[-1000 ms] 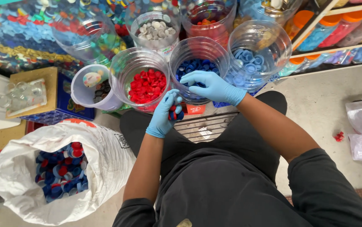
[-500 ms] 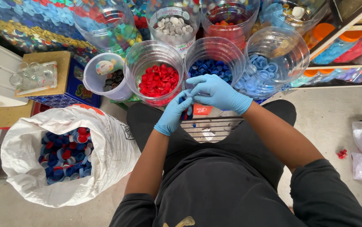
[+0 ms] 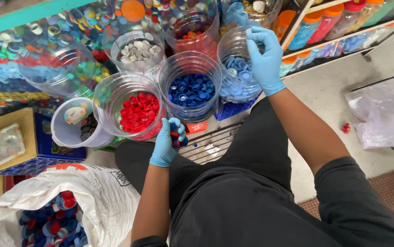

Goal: The person sorts plastic bottle caps from a large white sack into clear plastic containers based on color. They pick up caps by hand, separate them into red, blue, and other color groups, and place them into the corresponding containers arranged on the floor.

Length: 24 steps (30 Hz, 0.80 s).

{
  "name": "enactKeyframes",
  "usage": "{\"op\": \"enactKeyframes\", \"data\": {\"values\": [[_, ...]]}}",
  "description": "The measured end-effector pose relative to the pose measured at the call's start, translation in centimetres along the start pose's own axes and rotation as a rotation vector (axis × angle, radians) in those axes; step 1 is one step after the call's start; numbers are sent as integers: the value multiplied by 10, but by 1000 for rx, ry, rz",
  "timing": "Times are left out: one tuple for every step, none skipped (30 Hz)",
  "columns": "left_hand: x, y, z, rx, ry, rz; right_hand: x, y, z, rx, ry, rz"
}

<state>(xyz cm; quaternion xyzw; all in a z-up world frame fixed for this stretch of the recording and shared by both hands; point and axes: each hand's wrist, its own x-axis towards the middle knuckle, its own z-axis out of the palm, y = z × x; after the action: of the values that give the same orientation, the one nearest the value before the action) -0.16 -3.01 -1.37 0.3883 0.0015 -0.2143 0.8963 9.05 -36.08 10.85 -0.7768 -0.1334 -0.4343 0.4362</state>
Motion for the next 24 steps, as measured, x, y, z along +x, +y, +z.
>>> {"op": "enactKeyframes", "data": {"values": [[0, -1, 1, -5, -5, -17, 0, 6, -2, -9, -15, 70], [1, -1, 1, -10, -9, -35, 0, 12, -4, -18, -31, 140], [1, 0, 4, -13, -3, -29, -3, 26, -4, -12, -37, 137], [1, 1, 7, -11, -19, -28, -7, 39, -3, 9, -41, 210], [1, 1, 9, -11, -34, -28, -11, 53, -2, 30, -46, 284], [0, 1, 9, -14, -27, -22, -12, 51, -1, 36, -54, 283], [-2, 2, 9, -4, -37, -25, -12, 48, 0, 47, -43, 272], [-3, 2, 8, 6, -47, -27, -12, 46, 1, 59, -32, 262], [-4, 0, 7, 3, -37, -22, -12, 40, 2, 67, -41, 262], [-5, -2, 6, 2, -46, -22, -13, 34, 4, 69, -48, 229], [-5, -1, 4, 2, -54, -14, -10, 28, 9, 76, -54, 191], [-2, -1, 5, 1, -43, -1, -13, 25, 11, 90, -63, 186], [-4, -2, 5, -13, -51, -15, -17, 22, 17, 167, -111, 236], [-5, -2, 4, -28, -59, -29, -22, 18, 23, 244, -162, 286], [-6, -3, 6, -34, -33, -10, -25, 5, 29, 266, -186, 285], [-7, -3, 6, -33, 32, -44, -28, -9, 35, 310, -288, 301], [-2, -3, 9, -33, 86, -79, -28, -20, 38, 346, -384, 312], [-2, -7, 3, -41, 102, -62, -34, -34, 46, 360, -403, 305], [1, -10, -3, -49, 92, -61, -39, -47, 53, 404, -563, 226], [4, -12, -8, -57, 81, -61, -43, -60, 59, 446, -721, 143], [2, -13, -10, -61, 92, -42, -53, -66, 70, 458, -734, 129], [-1, -14, -12, -49, 99, -49, -62, -72, 80, 475, -829, 43], [-3, -14, -13, -35, 104, -57, -72, -79, 90, 491, -920, -46], [-5, -13, -11, -37, 114, -38, -77, -90, 101, 503, -929, -61]]}}
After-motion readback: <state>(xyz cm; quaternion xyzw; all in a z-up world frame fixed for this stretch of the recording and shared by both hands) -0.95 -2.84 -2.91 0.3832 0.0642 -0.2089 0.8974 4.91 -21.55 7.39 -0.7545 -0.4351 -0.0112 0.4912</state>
